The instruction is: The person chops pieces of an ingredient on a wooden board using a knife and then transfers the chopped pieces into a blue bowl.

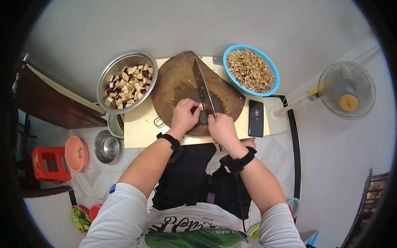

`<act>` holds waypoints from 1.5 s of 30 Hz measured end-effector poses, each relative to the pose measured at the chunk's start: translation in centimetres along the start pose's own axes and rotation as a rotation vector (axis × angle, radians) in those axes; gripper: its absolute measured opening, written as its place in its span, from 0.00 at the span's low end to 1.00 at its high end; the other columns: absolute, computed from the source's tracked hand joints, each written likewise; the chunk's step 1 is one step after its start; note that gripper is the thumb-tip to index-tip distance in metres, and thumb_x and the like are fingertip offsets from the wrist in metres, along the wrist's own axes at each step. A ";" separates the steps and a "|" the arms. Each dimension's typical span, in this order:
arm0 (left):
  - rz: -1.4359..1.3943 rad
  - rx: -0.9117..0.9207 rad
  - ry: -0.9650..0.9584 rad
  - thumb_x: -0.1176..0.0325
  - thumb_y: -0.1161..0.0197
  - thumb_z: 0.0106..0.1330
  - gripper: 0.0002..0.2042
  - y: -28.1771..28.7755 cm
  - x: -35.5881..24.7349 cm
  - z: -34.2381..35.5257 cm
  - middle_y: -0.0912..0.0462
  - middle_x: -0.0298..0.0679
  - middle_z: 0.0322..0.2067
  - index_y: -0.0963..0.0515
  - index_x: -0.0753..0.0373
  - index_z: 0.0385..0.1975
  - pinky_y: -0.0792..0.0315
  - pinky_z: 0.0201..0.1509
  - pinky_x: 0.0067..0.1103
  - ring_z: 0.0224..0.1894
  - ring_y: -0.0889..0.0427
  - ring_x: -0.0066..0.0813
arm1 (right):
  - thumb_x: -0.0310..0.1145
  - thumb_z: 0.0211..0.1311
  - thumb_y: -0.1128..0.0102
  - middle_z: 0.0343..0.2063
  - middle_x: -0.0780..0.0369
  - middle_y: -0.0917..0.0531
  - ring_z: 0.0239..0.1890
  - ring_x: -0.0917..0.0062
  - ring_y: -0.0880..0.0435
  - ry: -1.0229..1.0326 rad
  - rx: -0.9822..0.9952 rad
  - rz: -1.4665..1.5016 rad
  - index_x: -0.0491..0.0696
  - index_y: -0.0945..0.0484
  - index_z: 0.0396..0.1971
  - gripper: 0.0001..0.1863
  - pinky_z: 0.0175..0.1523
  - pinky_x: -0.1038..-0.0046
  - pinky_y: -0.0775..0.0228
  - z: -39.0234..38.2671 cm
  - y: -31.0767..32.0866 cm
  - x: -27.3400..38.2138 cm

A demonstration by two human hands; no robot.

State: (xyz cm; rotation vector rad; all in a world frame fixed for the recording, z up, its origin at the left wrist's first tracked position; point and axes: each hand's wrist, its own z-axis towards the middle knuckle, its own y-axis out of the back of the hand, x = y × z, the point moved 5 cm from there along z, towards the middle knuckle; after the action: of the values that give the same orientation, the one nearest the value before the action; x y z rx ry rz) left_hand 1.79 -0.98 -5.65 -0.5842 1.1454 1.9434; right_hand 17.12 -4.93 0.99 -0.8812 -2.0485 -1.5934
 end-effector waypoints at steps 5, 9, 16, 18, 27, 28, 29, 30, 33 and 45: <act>0.003 0.008 -0.011 0.71 0.31 0.55 0.05 -0.1 -0.1 0.1 0.20 0.42 0.31 0.20 0.62 0.28 0.25 0.45 0.35 0.39 0.21 0.46 | 0.40 0.68 0.46 0.25 0.41 0.18 0.34 0.44 0.16 0.123 -0.072 -0.045 0.35 0.18 0.28 0.21 0.45 0.51 0.24 -0.7 0.0 -1.1; -0.005 0.008 -0.009 0.71 0.31 0.55 0.05 -0.1 -0.2 0.2 0.20 0.42 0.31 0.20 0.62 0.28 0.25 0.44 0.35 0.39 0.21 0.46 | 0.40 0.68 0.45 0.24 0.41 0.18 0.33 0.44 0.16 0.137 -0.082 -0.050 0.35 0.18 0.27 0.21 0.44 0.52 0.24 -0.8 -0.1 -1.2; -0.006 0.006 -0.017 0.71 0.31 0.55 0.05 0.0 -0.2 0.2 0.21 0.43 0.31 0.20 0.62 0.28 0.26 0.44 0.35 0.39 0.21 0.47 | 0.40 0.68 0.46 0.23 0.41 0.18 0.32 0.45 0.16 0.074 -0.023 -0.043 0.35 0.18 0.27 0.21 0.43 0.52 0.23 -1.0 -0.1 -0.9; -0.003 0.008 -0.018 0.71 0.31 0.55 0.05 0.0 -0.4 0.2 0.21 0.43 0.31 0.20 0.62 0.27 0.26 0.45 0.35 0.39 0.21 0.47 | 0.40 0.68 0.46 0.21 0.42 0.18 0.30 0.47 0.15 0.112 -0.047 -0.059 0.35 0.19 0.27 0.21 0.42 0.53 0.23 -0.8 -0.2 -1.2; 0.000 0.015 -0.025 0.71 0.31 0.56 0.05 0.0 -0.6 0.3 0.21 0.43 0.30 0.20 0.62 0.27 0.26 0.45 0.35 0.39 0.21 0.47 | 0.40 0.69 0.47 0.17 0.45 0.19 0.22 0.49 0.16 0.107 -0.020 -0.082 0.35 0.19 0.27 0.21 0.37 0.55 0.21 -2.1 0.2 -1.3; 0.002 0.019 -0.025 0.71 0.31 0.56 0.05 0.0 -0.5 0.2 0.21 0.43 0.30 0.20 0.62 0.27 0.26 0.45 0.35 0.39 0.21 0.47 | 0.40 0.69 0.47 0.17 0.45 0.19 0.22 0.49 0.16 0.110 -0.018 -0.083 0.35 0.19 0.27 0.21 0.37 0.55 0.21 -2.6 0.3 -1.3; 0.003 0.016 -0.024 0.71 0.31 0.56 0.05 0.1 -0.4 0.2 0.21 0.43 0.30 0.20 0.62 0.27 0.26 0.45 0.35 0.39 0.21 0.47 | 0.40 0.69 0.47 0.17 0.44 0.19 0.23 0.49 0.16 0.054 0.019 -0.063 0.35 0.19 0.27 0.21 0.37 0.55 0.22 -3.5 0.4 -1.3; 0.005 0.014 -0.028 0.71 0.31 0.56 0.05 0.1 -0.3 0.2 0.21 0.42 0.30 0.20 0.62 0.27 0.26 0.45 0.35 0.39 0.21 0.47 | 0.40 0.70 0.47 0.17 0.44 0.19 0.24 0.49 0.16 -0.003 0.056 -0.042 0.35 0.19 0.27 0.21 0.37 0.54 0.22 -4.2 0.4 -1.7; 0.006 0.014 -0.036 0.71 0.31 0.56 0.05 0.0 -0.5 0.3 0.21 0.42 0.30 0.20 0.62 0.27 0.26 0.45 0.35 0.39 0.21 0.46 | 0.39 0.70 0.47 0.18 0.44 0.20 0.26 0.48 0.16 0.074 0.023 -0.125 0.35 0.20 0.27 0.21 0.37 0.54 0.24 -6.1 0.7 -3.2; 0.014 0.012 -0.043 0.71 0.31 0.56 0.04 0.0 -0.4 0.2 0.20 0.42 0.30 0.19 0.61 0.27 0.26 0.46 0.35 0.39 0.21 0.45 | 0.38 0.70 0.49 0.15 0.45 0.20 0.20 0.50 0.17 -0.030 0.131 -0.058 0.35 0.20 0.27 0.21 0.36 0.55 0.21 -4.9 0.2 -2.1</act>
State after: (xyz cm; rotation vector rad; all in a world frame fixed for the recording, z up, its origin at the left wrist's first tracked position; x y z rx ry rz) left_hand 2.08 -1.01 -5.29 -0.5266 1.1367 1.9500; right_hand 18.48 -10.07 1.07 -0.8104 -2.1896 -1.4641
